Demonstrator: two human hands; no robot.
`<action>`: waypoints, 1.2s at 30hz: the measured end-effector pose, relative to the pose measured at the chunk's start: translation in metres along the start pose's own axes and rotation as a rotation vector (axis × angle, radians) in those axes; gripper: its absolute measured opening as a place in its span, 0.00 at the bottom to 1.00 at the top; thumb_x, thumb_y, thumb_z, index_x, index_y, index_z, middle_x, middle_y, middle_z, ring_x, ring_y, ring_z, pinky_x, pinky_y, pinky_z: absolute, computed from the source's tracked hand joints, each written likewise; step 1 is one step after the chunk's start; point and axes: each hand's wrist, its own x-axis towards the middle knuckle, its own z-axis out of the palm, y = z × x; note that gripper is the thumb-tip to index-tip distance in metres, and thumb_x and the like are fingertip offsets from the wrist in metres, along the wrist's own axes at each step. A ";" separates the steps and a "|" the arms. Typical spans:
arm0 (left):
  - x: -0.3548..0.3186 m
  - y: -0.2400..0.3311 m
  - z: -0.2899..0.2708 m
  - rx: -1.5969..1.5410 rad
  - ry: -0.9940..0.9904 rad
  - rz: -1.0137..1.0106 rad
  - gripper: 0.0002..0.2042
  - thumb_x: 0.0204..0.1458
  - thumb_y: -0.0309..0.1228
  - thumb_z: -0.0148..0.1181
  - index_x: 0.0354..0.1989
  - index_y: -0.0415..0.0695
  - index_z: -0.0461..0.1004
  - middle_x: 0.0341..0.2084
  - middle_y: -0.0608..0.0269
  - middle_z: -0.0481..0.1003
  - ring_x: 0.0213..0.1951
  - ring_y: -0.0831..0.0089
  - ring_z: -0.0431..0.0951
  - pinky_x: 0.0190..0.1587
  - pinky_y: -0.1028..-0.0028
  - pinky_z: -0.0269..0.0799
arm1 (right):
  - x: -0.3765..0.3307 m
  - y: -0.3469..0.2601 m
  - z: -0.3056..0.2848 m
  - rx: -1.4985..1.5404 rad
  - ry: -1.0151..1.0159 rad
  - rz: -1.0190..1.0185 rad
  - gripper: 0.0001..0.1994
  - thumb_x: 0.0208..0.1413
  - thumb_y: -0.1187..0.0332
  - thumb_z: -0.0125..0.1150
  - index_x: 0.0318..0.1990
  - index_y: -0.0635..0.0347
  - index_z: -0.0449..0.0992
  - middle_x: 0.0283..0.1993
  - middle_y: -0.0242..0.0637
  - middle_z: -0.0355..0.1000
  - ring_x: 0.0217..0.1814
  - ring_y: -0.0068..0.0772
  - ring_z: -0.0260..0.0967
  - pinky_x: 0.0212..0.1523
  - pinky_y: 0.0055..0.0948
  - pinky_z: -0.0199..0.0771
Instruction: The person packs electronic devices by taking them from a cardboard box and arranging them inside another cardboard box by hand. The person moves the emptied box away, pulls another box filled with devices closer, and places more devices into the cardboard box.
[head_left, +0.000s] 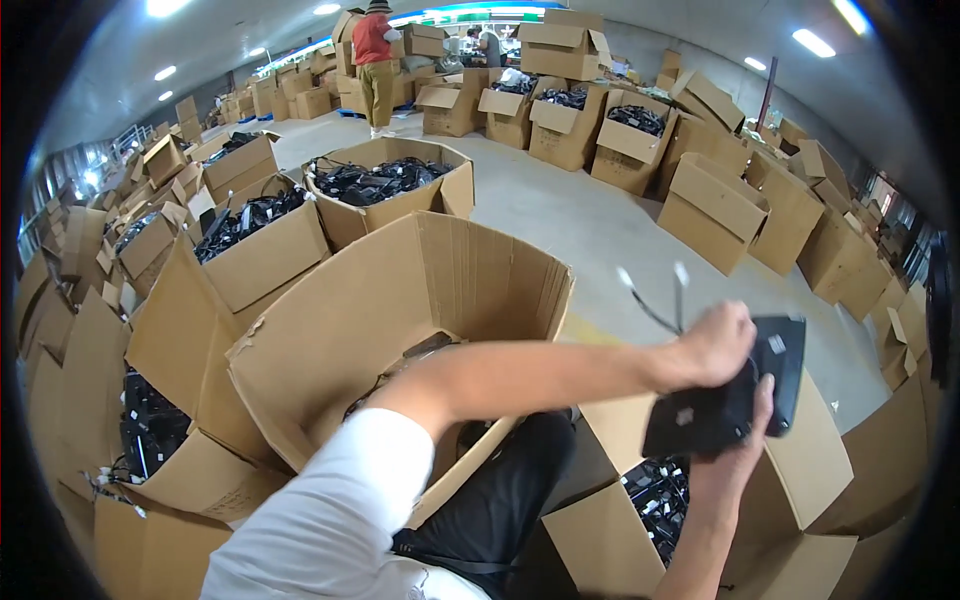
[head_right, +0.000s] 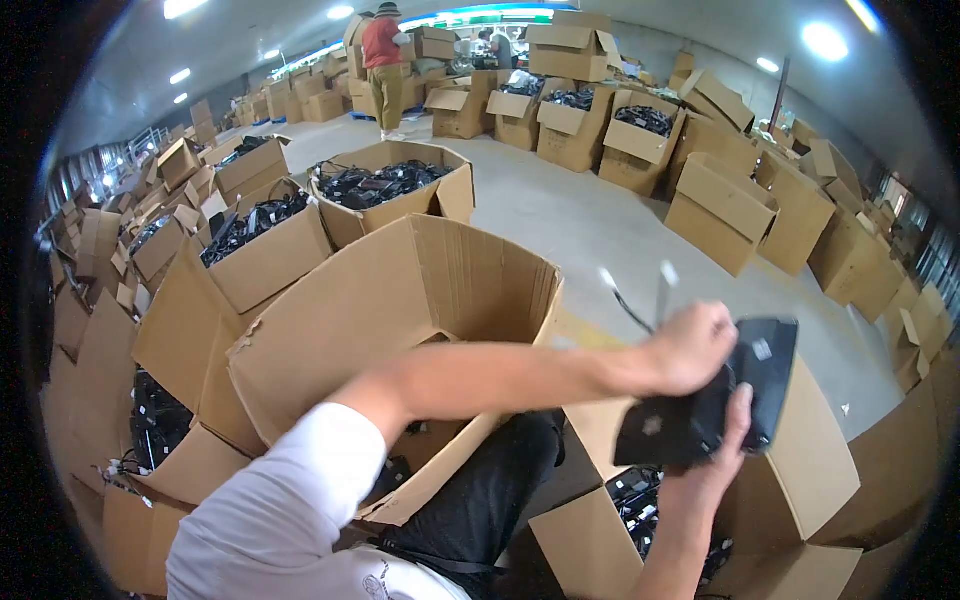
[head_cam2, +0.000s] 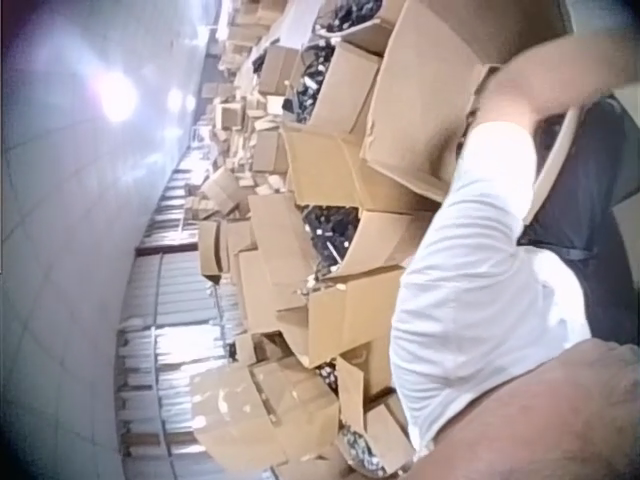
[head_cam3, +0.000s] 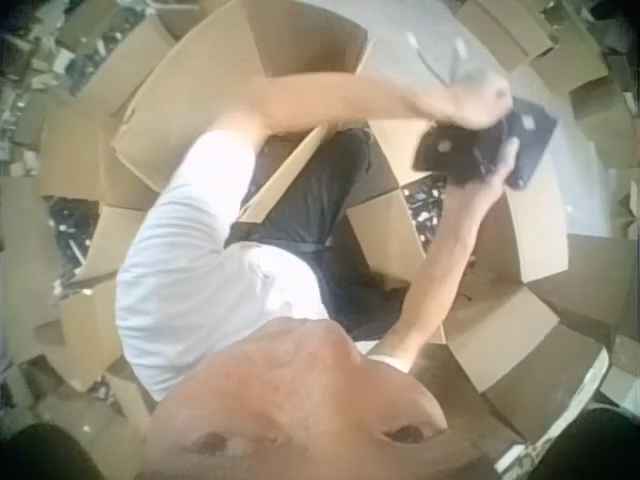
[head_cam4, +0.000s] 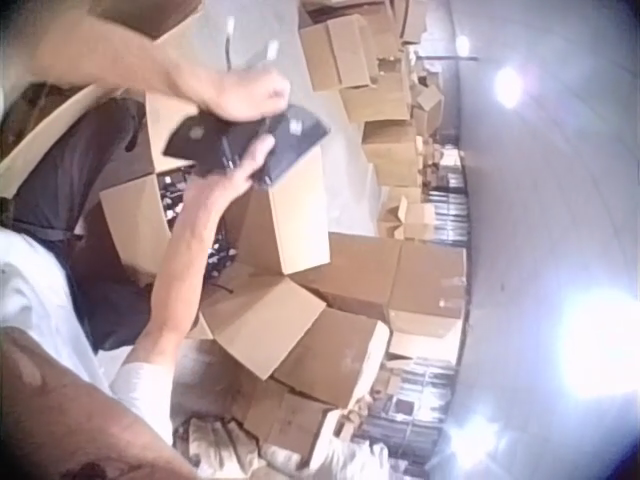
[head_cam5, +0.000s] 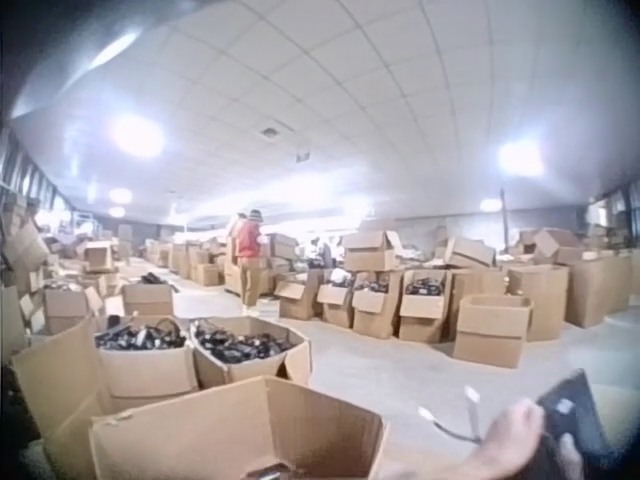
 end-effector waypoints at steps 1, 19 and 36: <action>-0.002 0.001 0.024 -0.009 0.010 -0.025 0.14 0.58 0.33 0.52 0.33 0.32 0.74 0.30 0.41 0.78 0.35 0.59 0.80 0.39 0.61 0.74 | -0.006 -0.009 0.000 0.070 0.025 0.017 0.28 0.63 0.45 0.52 0.60 0.58 0.68 0.56 0.35 0.73 0.54 0.32 0.73 0.56 0.35 0.72; -0.052 -0.139 0.196 -0.802 -0.193 -0.269 0.24 0.63 0.53 0.44 0.46 0.42 0.69 0.33 0.57 0.74 0.38 0.67 0.77 0.43 0.66 0.74 | -0.001 0.020 -0.171 0.026 0.648 -0.042 0.20 0.59 0.53 0.55 0.51 0.58 0.74 0.48 0.36 0.74 0.48 0.32 0.72 0.53 0.35 0.71; -0.063 -0.122 0.128 -0.596 0.018 -0.624 0.10 0.60 0.32 0.58 0.39 0.36 0.75 0.30 0.64 0.78 0.30 0.78 0.76 0.33 0.73 0.75 | 0.004 0.021 -0.211 -0.895 0.558 -0.377 0.11 0.54 0.74 0.65 0.44 0.67 0.75 0.39 0.31 0.75 0.41 0.22 0.68 0.46 0.25 0.69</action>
